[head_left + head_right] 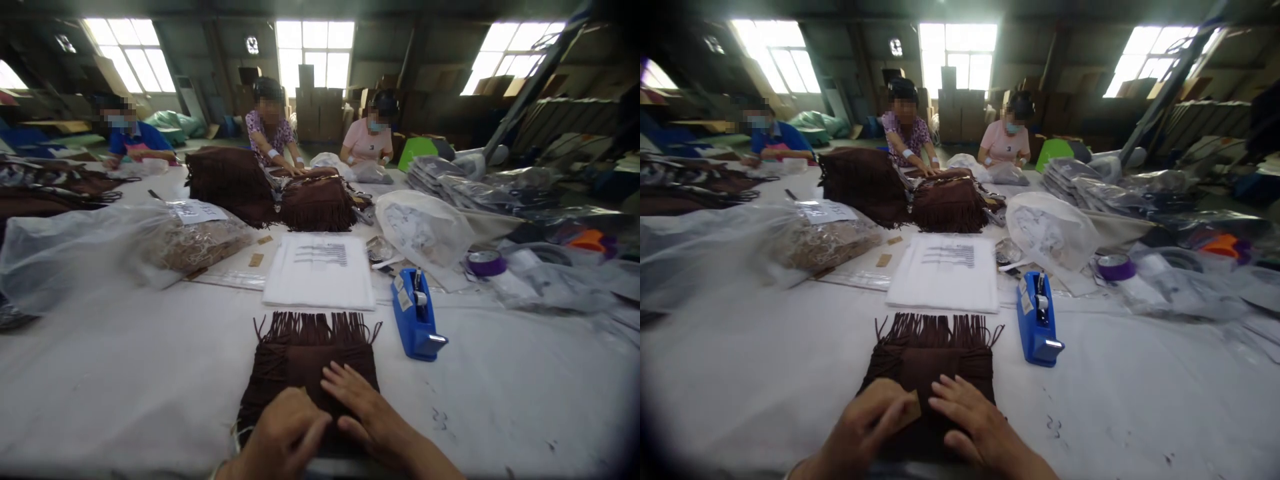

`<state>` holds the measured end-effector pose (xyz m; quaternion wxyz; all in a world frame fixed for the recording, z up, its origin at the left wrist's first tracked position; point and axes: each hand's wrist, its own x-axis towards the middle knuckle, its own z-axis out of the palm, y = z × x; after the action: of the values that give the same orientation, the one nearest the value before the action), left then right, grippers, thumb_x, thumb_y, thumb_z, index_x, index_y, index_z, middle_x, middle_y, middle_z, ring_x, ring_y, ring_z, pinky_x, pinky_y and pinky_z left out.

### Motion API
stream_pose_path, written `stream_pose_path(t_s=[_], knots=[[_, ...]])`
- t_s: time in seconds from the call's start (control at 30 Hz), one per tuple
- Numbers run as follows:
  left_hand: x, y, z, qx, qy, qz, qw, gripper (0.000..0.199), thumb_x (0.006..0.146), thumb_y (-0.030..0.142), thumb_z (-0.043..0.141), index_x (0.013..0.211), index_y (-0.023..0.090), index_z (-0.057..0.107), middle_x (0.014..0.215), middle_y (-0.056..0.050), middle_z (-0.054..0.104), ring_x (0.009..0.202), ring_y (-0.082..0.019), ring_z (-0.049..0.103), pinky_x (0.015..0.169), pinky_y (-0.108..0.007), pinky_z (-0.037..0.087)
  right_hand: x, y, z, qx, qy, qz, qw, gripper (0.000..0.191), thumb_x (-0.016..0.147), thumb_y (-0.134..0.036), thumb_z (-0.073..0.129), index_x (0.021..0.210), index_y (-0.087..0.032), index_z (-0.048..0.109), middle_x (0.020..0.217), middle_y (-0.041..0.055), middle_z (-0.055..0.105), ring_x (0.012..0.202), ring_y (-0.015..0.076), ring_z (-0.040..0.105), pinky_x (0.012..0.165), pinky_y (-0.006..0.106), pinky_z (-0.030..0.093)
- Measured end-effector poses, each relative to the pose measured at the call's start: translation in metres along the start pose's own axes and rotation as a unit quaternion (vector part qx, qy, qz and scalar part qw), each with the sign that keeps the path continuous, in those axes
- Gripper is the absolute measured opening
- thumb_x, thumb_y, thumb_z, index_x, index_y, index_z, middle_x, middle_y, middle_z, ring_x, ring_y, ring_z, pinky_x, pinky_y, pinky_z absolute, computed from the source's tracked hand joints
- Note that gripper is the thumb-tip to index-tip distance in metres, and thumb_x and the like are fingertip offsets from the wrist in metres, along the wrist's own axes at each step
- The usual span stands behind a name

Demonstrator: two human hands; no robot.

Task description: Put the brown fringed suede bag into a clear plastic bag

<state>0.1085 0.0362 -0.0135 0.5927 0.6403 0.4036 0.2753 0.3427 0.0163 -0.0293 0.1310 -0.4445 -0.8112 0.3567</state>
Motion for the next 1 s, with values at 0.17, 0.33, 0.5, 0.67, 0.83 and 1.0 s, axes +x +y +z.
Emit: stream_pose_path(t_s=[0.17,0.33,0.5,0.67,0.83,1.0], knots=[[-0.002,-0.026,-0.108,-0.045,0.19,-0.236,0.952,0.053,0.073,0.061,0.06,0.097,0.014,0.064,0.092,-0.011,0.069,0.094,-0.027,0.063,0.088,-0.037,0.049,-0.044,0.043,-0.02,0.408,0.274,0.229,0.84,0.053,0.091,-0.053,0.033,0.123,-0.016,0.055,0.13,0.0136,0.053,0.122,0.0252,0.048,0.108,0.045,0.033],[0.014,-0.045,-0.143,-0.243,0.117,-0.333,0.904,0.064,0.071,0.058,0.064,0.111,0.008,0.057,0.104,-0.015,0.068,0.1,-0.025,0.063,0.092,-0.036,0.048,-0.026,0.095,-0.054,0.638,0.132,0.424,0.629,0.067,0.084,-0.061,0.044,0.113,-0.002,0.058,0.114,0.024,0.061,0.105,0.028,0.061,0.097,0.04,0.045],[0.057,-0.059,-0.142,-0.337,-0.011,-0.357,0.871,0.048,0.08,0.049,0.06,0.104,0.008,0.06,0.1,-0.013,0.069,0.089,-0.021,0.066,0.085,-0.034,0.049,0.045,0.071,-0.073,0.706,-0.074,0.348,0.612,0.066,0.089,-0.059,0.035,0.11,-0.002,0.059,0.107,0.0211,0.065,0.1,0.0228,0.063,0.096,0.035,0.043],[0.097,-0.076,-0.132,-0.479,-0.125,-0.334,0.802,0.038,0.086,0.044,0.055,0.101,0.01,0.062,0.098,-0.009,0.069,0.091,-0.018,0.064,0.091,-0.03,0.044,0.087,0.071,-0.056,0.774,-0.132,0.313,0.535,0.067,0.088,-0.063,0.032,0.108,-0.007,0.06,0.109,0.0167,0.065,0.106,0.0238,0.06,0.101,0.04,0.039],[0.139,-0.091,-0.113,-0.48,-0.223,-0.361,0.768,0.054,0.086,0.056,0.048,0.102,0.007,0.063,0.098,-0.009,0.068,0.09,-0.017,0.064,0.092,-0.028,0.042,0.102,0.093,-0.038,0.785,-0.139,0.325,0.51,0.072,0.083,-0.07,0.033,0.111,-0.009,0.059,0.111,0.0168,0.064,0.109,0.0259,0.059,0.104,0.044,0.035],[0.161,-0.086,-0.107,-0.433,-0.289,-0.315,0.794,0.057,0.087,0.06,0.04,0.106,0.011,0.063,0.103,-0.008,0.068,0.097,-0.019,0.063,0.099,-0.032,0.04,0.107,0.098,-0.048,0.741,-0.15,0.307,0.579,0.081,0.083,-0.074,0.024,0.118,-0.009,0.056,0.118,0.0172,0.061,0.115,0.0278,0.054,0.107,0.047,0.03]])
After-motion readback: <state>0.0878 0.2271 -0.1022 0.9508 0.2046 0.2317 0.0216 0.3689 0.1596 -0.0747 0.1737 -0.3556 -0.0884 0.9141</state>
